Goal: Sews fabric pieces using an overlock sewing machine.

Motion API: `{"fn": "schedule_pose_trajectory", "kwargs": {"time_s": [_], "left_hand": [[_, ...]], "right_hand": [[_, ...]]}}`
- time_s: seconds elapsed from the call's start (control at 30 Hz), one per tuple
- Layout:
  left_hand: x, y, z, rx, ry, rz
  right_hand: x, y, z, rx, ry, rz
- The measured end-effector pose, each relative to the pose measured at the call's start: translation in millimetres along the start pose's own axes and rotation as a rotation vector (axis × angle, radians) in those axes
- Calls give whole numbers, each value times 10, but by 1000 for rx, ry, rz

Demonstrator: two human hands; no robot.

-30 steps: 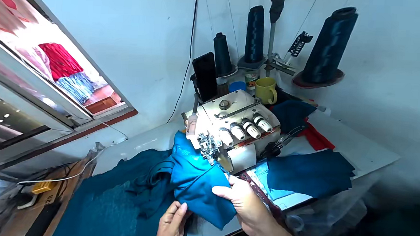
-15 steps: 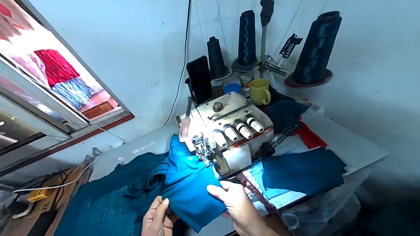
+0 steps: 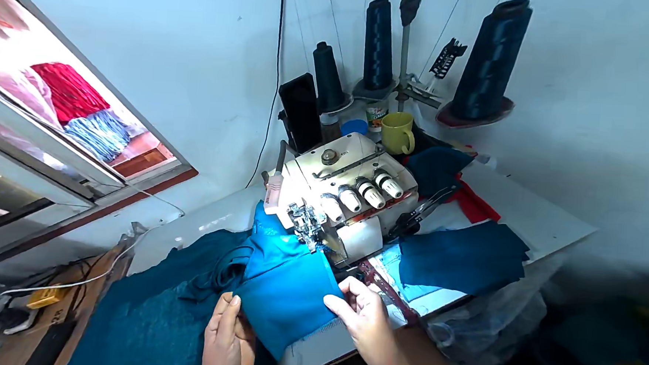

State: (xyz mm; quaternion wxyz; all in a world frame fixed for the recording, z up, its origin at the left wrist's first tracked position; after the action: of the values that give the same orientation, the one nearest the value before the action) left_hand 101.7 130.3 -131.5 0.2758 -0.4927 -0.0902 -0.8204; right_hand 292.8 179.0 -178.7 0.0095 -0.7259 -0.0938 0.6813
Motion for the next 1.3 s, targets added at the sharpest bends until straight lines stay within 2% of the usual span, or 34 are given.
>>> {"fn": "schedule_pose_trajectory", "kwargs": {"time_s": [0.13, 0.3, 0.63, 0.8, 1.0, 1.13, 1.23, 1.3], "left_hand": [[-11, 14, 9, -94, 5, -46], [-68, 93, -12, -173, -14, -52], [44, 222, 5, -180, -7, 96], [-10, 239, -9, -125, -3, 80], [106, 229, -11, -113, -81, 151], [120, 260, -12, -159, -133, 186], [128, 285, -2, -169, -206, 258], [99, 306, 42, -117, -384, 409]], "right_hand": [[17, -40, -88, 31, -29, -73], [105, -26, -122, 52, 17, -264], [88, -25, -131, -78, -33, -135], [101, -21, -122, -65, -19, -136], [-92, 15, -288, -55, 54, -159], [-94, 18, -254, -44, 25, -89], [-69, -4, -210, -65, -36, 10], [-47, -22, -213, -127, -90, 94]]}}
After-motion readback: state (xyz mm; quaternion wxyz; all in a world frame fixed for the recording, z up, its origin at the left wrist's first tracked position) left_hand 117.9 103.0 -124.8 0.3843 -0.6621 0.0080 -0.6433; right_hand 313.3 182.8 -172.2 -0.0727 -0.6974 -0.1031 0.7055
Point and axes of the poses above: each hand's wrist, its own y-axis away from the middle knuckle, its own z-axis out of the palm, x = y × z, the point moved 1 cm from there along -y, towards the middle knuckle, and after that the axes turned 15 degrees about y, right-handed, at the moved point
